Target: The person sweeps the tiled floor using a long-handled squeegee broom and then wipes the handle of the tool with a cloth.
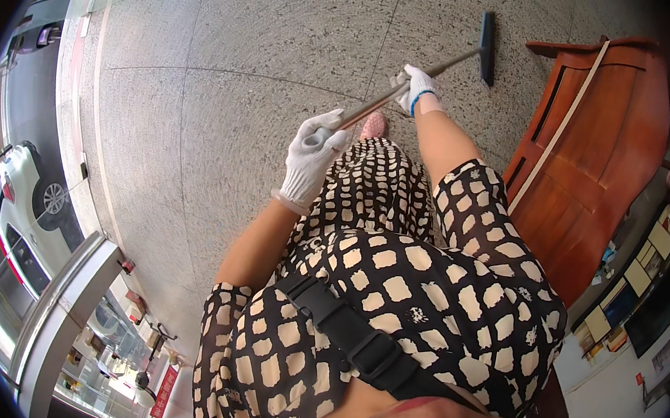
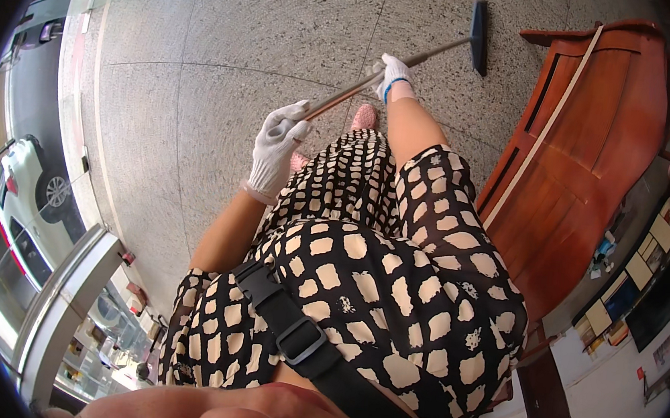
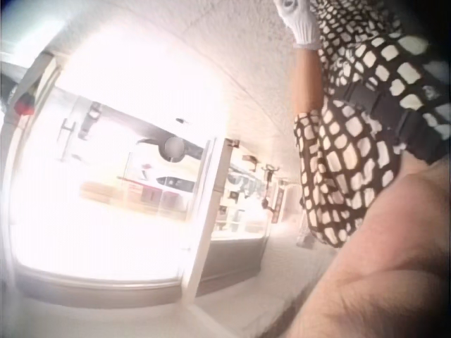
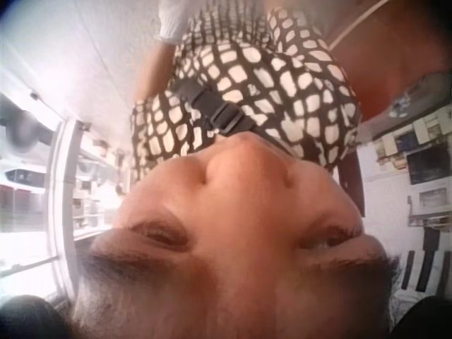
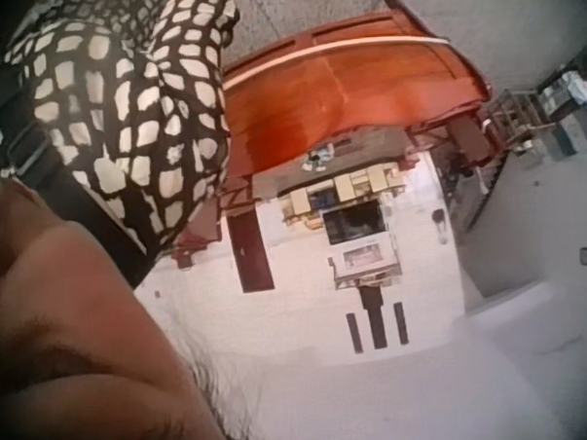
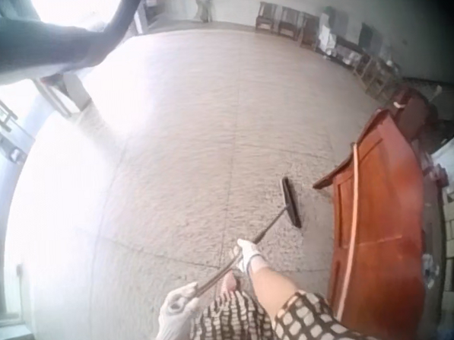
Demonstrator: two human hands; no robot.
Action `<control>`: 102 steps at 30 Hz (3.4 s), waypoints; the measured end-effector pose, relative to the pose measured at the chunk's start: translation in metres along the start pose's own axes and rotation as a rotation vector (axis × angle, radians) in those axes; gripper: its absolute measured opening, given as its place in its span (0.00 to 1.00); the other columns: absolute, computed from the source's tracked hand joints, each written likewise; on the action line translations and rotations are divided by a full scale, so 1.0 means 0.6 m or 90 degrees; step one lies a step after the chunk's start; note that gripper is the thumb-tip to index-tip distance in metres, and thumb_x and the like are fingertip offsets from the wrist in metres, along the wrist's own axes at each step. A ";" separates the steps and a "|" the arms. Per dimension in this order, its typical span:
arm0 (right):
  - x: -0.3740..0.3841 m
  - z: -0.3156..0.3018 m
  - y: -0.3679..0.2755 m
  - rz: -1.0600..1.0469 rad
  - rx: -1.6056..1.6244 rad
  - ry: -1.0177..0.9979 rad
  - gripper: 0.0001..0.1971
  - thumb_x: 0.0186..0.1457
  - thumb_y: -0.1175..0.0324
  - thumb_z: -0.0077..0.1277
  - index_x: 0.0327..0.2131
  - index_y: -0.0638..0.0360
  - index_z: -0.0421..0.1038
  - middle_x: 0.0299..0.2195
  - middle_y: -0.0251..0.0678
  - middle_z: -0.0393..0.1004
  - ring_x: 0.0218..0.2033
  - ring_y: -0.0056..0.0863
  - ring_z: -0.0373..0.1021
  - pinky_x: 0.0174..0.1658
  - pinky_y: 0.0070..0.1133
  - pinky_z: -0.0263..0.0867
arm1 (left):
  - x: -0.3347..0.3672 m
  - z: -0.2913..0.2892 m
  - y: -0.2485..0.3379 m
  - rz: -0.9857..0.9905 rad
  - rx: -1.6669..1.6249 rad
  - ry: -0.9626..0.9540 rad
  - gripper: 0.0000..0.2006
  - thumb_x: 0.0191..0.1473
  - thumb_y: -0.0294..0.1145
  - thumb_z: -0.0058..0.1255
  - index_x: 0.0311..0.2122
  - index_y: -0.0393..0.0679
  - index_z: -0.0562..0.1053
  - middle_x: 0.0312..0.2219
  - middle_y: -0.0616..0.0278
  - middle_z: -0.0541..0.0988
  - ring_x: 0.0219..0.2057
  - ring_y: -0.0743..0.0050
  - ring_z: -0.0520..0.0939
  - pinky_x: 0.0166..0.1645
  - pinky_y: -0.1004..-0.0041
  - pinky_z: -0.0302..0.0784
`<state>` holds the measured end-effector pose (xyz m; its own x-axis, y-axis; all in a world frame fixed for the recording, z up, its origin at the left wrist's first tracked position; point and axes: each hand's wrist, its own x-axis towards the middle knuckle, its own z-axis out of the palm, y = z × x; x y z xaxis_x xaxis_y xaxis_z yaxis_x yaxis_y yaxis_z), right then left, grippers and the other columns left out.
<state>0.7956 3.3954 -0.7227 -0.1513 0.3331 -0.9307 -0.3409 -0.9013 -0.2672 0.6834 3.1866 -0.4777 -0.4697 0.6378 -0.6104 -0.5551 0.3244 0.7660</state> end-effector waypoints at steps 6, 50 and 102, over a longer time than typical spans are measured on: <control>-0.061 0.182 0.246 0.092 -0.364 -0.079 0.12 0.55 0.57 0.52 0.30 0.53 0.65 0.19 0.29 0.70 0.18 0.24 0.69 0.24 0.26 0.73 | -0.135 -0.188 0.004 0.189 -0.045 0.198 0.15 0.54 0.29 0.55 0.47 0.40 0.71 0.44 0.61 0.75 0.35 0.85 0.72 0.40 0.82 0.70; -0.308 0.637 0.824 0.514 -0.199 -0.066 0.05 0.51 0.73 0.45 0.23 0.60 0.62 0.16 0.30 0.67 0.13 0.20 0.64 0.17 0.19 0.68 | -0.149 -0.865 0.385 0.410 -0.139 0.229 0.07 0.56 0.34 0.52 0.32 0.42 0.71 0.23 0.61 0.78 0.29 0.75 0.80 0.45 0.66 0.76; -0.271 1.881 1.484 0.544 -0.403 -0.180 0.12 0.50 0.79 0.40 0.15 0.57 0.60 0.14 0.28 0.64 0.10 0.15 0.56 0.15 0.11 0.58 | 0.235 -1.833 1.025 0.507 0.125 0.411 0.07 0.57 0.32 0.52 0.33 0.41 0.71 0.25 0.61 0.77 0.29 0.74 0.78 0.45 0.63 0.76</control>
<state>-0.5304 2.8513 -0.5272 -0.3456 -0.4898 -0.8004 0.5031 -0.8168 0.2826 -0.4791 2.7078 -0.3147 -0.9606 0.2411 0.1380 0.1702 0.1180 0.9783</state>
